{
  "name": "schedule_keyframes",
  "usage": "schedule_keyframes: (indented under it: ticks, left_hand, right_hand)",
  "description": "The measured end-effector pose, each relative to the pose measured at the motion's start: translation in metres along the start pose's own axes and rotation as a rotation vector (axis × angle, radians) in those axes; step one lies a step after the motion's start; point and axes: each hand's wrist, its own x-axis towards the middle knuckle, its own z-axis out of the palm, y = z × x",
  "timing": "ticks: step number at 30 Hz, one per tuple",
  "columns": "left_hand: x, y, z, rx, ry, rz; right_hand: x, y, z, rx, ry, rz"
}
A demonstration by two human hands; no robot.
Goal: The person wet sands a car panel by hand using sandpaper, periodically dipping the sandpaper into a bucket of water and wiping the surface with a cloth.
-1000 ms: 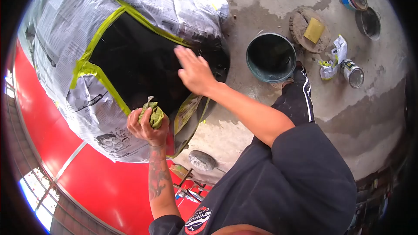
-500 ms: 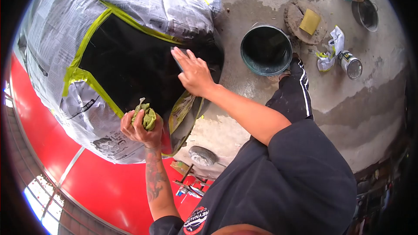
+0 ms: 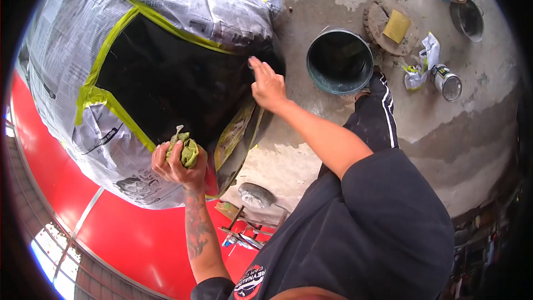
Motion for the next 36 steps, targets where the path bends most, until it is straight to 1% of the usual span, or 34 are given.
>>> schedule_keyframes:
  ticks: [2,4,5,8,10,12,13,16,17,21,24,26,27,30,31,34,35,36]
  left_hand:
    - [-0.001,0.000,-0.001,0.008,-0.002,0.001]
    - [0.000,0.001,0.002,0.013,-0.003,-0.002]
    - [0.002,0.002,0.000,0.018,-0.013,-0.007]
    - [0.000,0.000,-0.001,0.019,-0.030,0.000]
    - [-0.003,-0.003,0.001,0.018,-0.028,0.013]
    - [-0.003,-0.001,-0.001,0.017,-0.034,0.007]
    - [-0.002,-0.001,0.000,0.015,-0.032,0.006]
    - [-0.005,-0.002,0.002,0.019,-0.027,-0.004]
    - [-0.004,-0.001,0.001,0.030,-0.039,-0.003]
    - [-0.004,-0.004,0.003,0.035,-0.034,0.023]
    - [-0.005,-0.001,0.000,0.037,-0.042,0.017]
    - [-0.004,-0.003,0.001,0.041,-0.039,0.029]
    - [-0.003,-0.003,0.002,0.041,-0.037,0.031]
    - [-0.003,-0.002,0.000,0.038,-0.040,0.026]
    - [-0.004,-0.003,0.001,0.034,-0.039,0.024]
    - [-0.002,-0.002,0.000,0.035,-0.035,0.024]
    - [-0.002,-0.001,0.000,0.035,-0.037,0.024]
    - [-0.002,0.000,0.001,0.023,-0.035,0.020]
  right_hand:
    - [0.004,0.008,-0.001,0.002,-0.041,0.019]
    - [0.001,-0.003,0.007,0.072,0.082,-0.169]
    - [-0.003,-0.022,-0.005,0.106,0.046,-0.188]
    - [-0.005,-0.010,-0.011,0.000,0.021,-0.192]
    - [0.001,0.024,0.001,-0.016,0.024,-0.149]
    - [0.008,0.045,-0.001,-0.038,-0.078,0.036]
    - [0.008,0.049,0.005,-0.074,-0.074,0.052]
    - [-0.002,0.019,0.009,0.053,-0.017,-0.104]
    - [-0.008,0.004,0.000,0.041,-0.072,-0.057]
    - [0.003,0.026,0.014,0.019,-0.065,0.156]
    - [0.013,0.050,0.021,-0.053,-0.055,0.180]
    - [0.021,0.062,0.021,-0.025,-0.109,0.286]
    - [0.026,0.069,0.022,0.011,-0.086,0.266]
    - [0.035,0.083,0.017,-0.115,-0.158,0.273]
    - [0.038,0.085,0.016,-0.113,-0.180,0.302]
    - [0.046,0.074,0.014,-0.060,-0.192,0.389]
    - [0.042,0.068,0.020,-0.030,-0.163,0.328]
    - [0.037,0.053,0.014,0.015,-0.204,0.345]
